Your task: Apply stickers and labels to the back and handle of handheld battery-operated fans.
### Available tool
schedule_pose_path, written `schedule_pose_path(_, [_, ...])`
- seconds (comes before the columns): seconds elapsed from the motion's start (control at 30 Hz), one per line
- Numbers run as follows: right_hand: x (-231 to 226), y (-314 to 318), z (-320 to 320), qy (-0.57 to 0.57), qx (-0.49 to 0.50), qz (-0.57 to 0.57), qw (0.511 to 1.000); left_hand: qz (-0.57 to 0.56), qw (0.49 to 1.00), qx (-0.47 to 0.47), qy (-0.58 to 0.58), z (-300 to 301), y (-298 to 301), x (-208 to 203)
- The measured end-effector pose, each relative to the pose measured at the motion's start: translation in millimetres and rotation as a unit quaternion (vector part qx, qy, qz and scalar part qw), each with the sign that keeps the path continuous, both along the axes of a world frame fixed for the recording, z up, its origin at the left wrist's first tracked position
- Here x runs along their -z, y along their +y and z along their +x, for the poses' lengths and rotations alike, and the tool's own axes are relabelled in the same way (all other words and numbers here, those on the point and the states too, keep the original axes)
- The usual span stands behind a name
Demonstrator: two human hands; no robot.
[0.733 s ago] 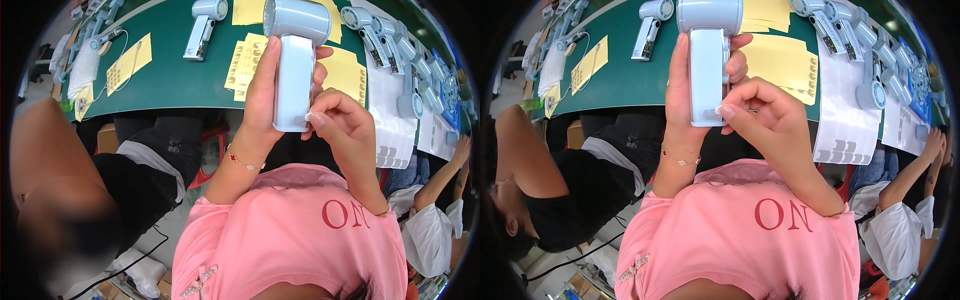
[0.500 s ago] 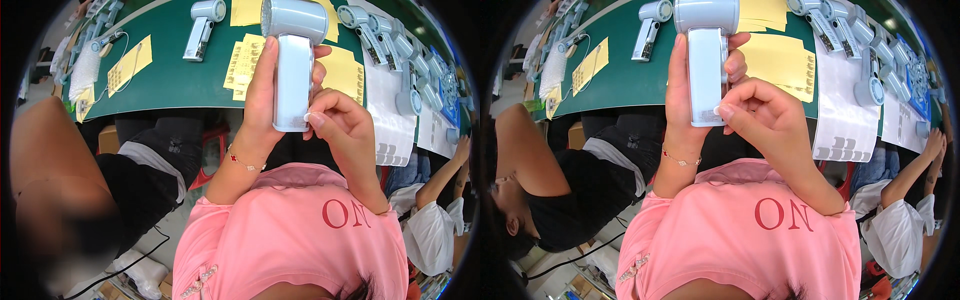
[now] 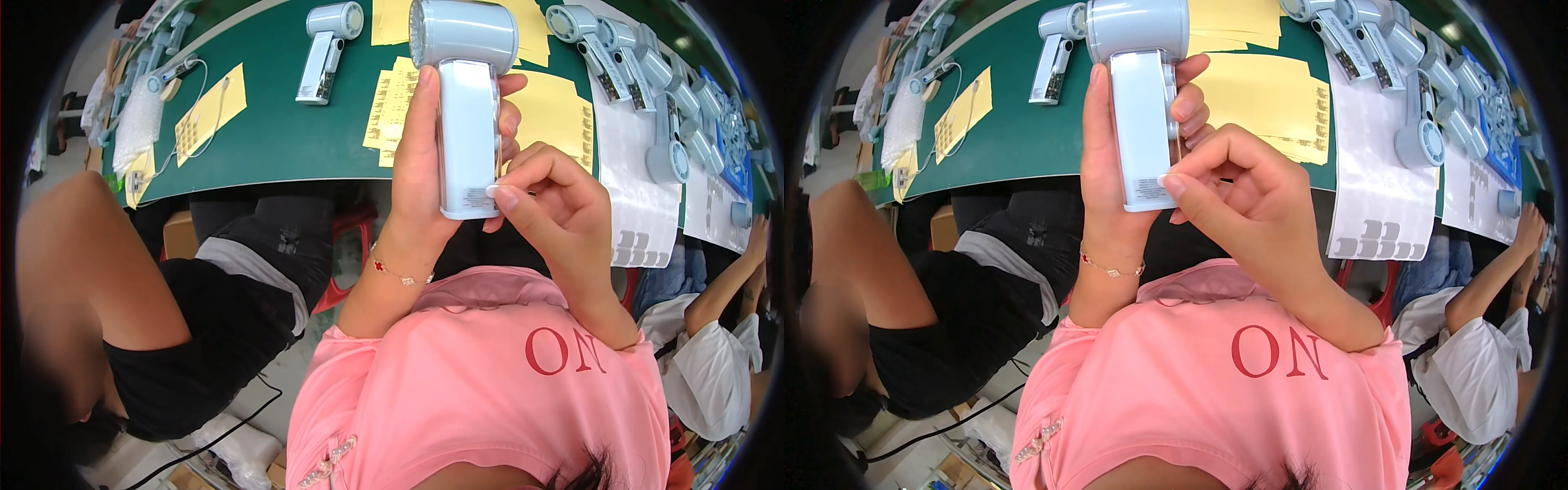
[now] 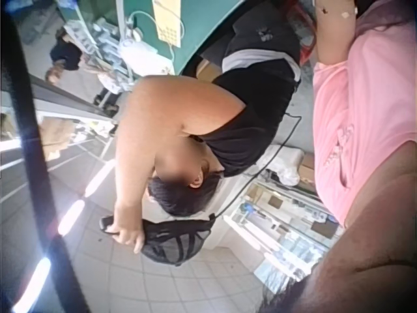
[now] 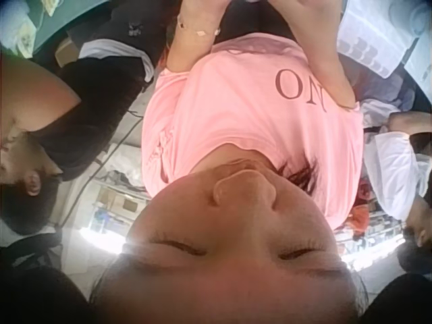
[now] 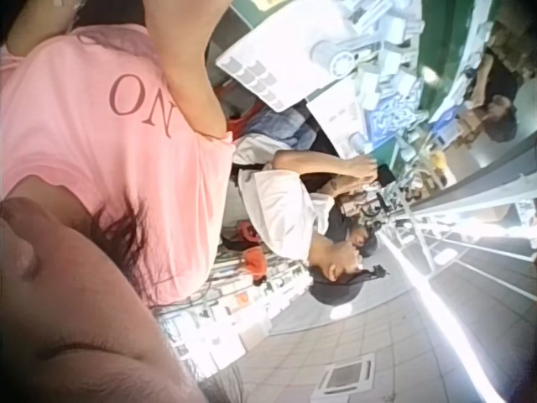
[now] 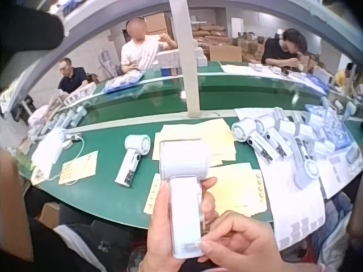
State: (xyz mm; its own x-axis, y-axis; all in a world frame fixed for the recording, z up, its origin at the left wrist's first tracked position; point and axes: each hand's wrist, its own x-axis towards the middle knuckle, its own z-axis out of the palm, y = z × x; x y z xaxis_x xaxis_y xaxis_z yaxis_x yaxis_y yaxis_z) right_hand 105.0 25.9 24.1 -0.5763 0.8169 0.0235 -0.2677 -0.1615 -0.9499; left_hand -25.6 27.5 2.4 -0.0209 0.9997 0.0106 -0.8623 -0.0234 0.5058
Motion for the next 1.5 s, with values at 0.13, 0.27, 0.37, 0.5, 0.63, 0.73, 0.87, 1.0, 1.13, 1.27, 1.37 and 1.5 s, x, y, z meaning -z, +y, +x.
schedule_pose_path(0.13, [0.4, -2.8, -1.8, -0.005, 0.012, 0.009, 1.000, 0.006, 1.000, -0.001, -0.004, -0.7, -1.2, 3.7])
schedule_pose_path(0.27, [-1.1, -4.4, -0.6, -0.040, 0.021, 0.024, 0.999, 0.004, 1.000, -0.005, 0.002, -0.5, -0.7, 3.6])
schedule_pose_path(0.37, [2.4, -3.9, 0.1, -0.088, 0.030, 0.101, 0.991, 0.008, 1.000, -0.015, 0.000, 0.3, -2.4, 2.9])
schedule_pose_path(0.5, [1.3, -0.8, -1.2, -0.148, 0.041, 0.173, 0.973, 0.003, 0.996, -0.070, 0.059, -0.1, -5.7, 0.0])
schedule_pose_path(0.63, [15.4, 8.8, 2.9, 0.099, 0.047, -0.128, 0.986, 0.090, 0.990, -0.035, 0.101, -3.4, -11.4, -6.1])
schedule_pose_path(0.73, [15.6, 28.0, 20.4, 0.061, 0.100, -0.060, 0.991, 0.111, 0.974, -0.123, 0.156, -26.3, -19.9, -3.0])
schedule_pose_path(0.87, [7.3, 89.2, 63.8, -0.323, 0.281, 0.364, 0.827, -0.108, 0.780, -0.196, 0.585, -86.7, 10.5, 1.4])
schedule_pose_path(1.0, [-5.2, 164.9, 124.6, -0.684, 0.350, 0.301, 0.565, -0.084, 0.354, -0.291, 0.885, -100.2, 66.0, 28.9])
schedule_pose_path(1.13, [29.3, 212.9, 158.5, -0.692, 0.294, 0.282, 0.596, -0.103, 0.254, -0.305, 0.912, -99.0, 71.8, 35.7])
schedule_pose_path(1.27, [-13.3, 171.8, 145.8, -0.557, 0.335, 0.240, 0.721, -0.058, 0.129, -0.404, 0.904, -81.3, 53.7, 24.7])
schedule_pose_path(1.37, [-35.4, 124.8, 121.4, -0.375, 0.319, 0.373, 0.786, -0.060, 0.525, -0.272, 0.804, -45.5, 30.9, 6.3])
schedule_pose_path(1.5, [-31.0, 68.0, 62.0, -0.262, 0.219, 0.487, 0.804, -0.050, 0.966, 0.192, 0.164, 2.1, 21.3, 14.0])
